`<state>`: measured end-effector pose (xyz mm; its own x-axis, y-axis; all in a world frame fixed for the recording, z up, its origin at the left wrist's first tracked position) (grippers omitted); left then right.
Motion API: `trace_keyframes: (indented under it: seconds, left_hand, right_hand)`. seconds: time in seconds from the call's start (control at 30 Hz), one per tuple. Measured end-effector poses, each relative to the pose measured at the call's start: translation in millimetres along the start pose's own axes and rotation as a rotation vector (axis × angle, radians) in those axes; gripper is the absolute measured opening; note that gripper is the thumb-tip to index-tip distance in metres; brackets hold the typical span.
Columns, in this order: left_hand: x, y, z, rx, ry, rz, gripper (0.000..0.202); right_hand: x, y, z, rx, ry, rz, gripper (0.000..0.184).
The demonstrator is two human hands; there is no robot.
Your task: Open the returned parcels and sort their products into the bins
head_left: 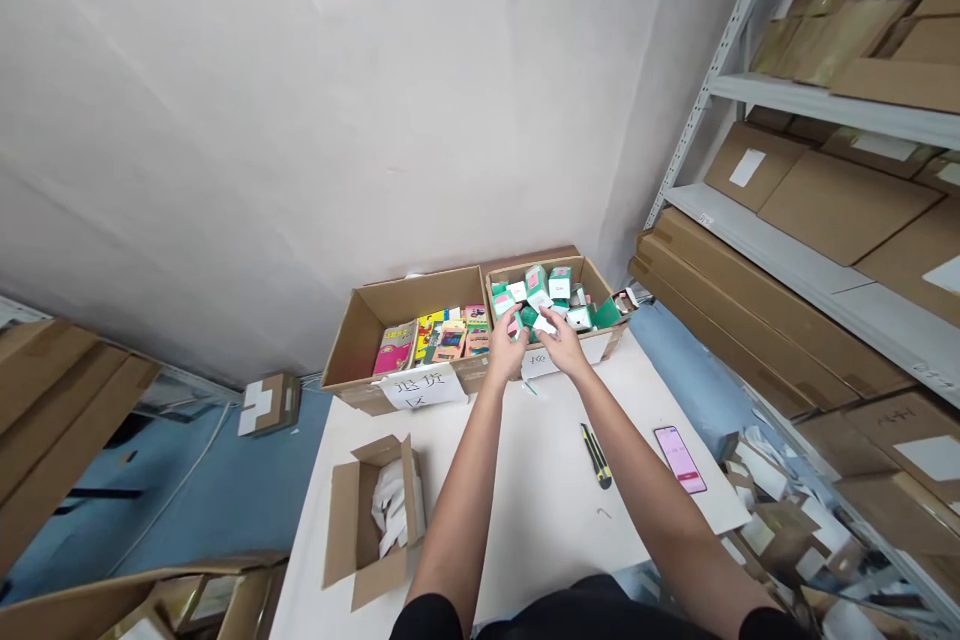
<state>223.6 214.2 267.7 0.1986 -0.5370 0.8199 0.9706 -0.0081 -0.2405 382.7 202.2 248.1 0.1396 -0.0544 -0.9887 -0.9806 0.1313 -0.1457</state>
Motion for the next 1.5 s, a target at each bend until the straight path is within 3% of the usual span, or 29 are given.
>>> trace_keyframes:
  seconds: [0.13,0.27,0.5,0.6,0.67,0.77,0.83,0.93,1.03,1.17,1.27,1.4,1.5]
  left_hand:
    - [10,-48.2,-46,0.013,-0.012,-0.018,0.054]
    - [6,-116.3,-112,0.016,-0.026,0.0,0.051]
    - [-41,-237.3,-261,-0.051,-0.237,0.184,0.037]
    - [-59,-269.8,-322,-0.156,-0.348,0.345,0.035]
    - [-68,-281.0,-359,-0.255,-0.467,0.482,0.038]
    - [-77,-283.6,-408,-0.387,-0.592,0.605,0.055]
    - [-80,-279.1,-433,-0.462,-0.553,0.611,0.06]
    - [-81,-272.0,-456,-0.48,-0.421,0.629,0.036]
    - [-81,-268.4,-463,-0.433,-0.384,0.671,0.018]
    - [-75,-265.3,-453,-0.307,-0.349,0.709,0.031]
    - [-61,-257.6,-430,-0.253,-0.254,0.701,0.043]
    - [-27,-231.6,-386,-0.258,-0.082,0.693,0.029]
    - [6,-194.4,-354,-0.281,0.059,0.641,0.016]
  right_hand:
    - [-4,46,-49,-0.009,-0.004,-0.021,0.055]
    - [12,118,-105,-0.045,0.037,-0.016,0.054]
    - [67,265,-201,-0.254,0.145,-0.091,0.049]
    - [92,306,-236,-0.362,0.112,-0.29,0.044]
    - [110,321,-259,-0.407,0.115,-0.54,0.045]
    - [143,324,-295,-0.474,0.196,-0.886,0.058]
    - [164,320,-317,-0.503,0.239,-0.995,0.056]
    - [185,313,-340,-0.429,0.218,-1.024,0.036]
    - [190,311,-345,-0.32,0.179,-0.987,0.021]
    - [176,302,-337,-0.219,0.111,-0.885,0.019]
    - [154,278,-330,-0.143,0.051,-0.818,0.017]
    - [122,225,-327,-0.01,-0.02,-0.739,0.015]
    - [101,170,-330,0.111,-0.032,-0.722,0.014]
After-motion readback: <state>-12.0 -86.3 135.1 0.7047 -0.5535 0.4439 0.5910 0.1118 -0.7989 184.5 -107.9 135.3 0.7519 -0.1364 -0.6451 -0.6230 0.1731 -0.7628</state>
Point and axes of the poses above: each hand's wrist, its own z-axis towards the middle knuckle, its own y-axis out of the palm, x = y × z, the point moved 1 cm from there along z, towards the middle knuckle, and after that the axes turned 14 degrees about y, right-handed, at the moved point
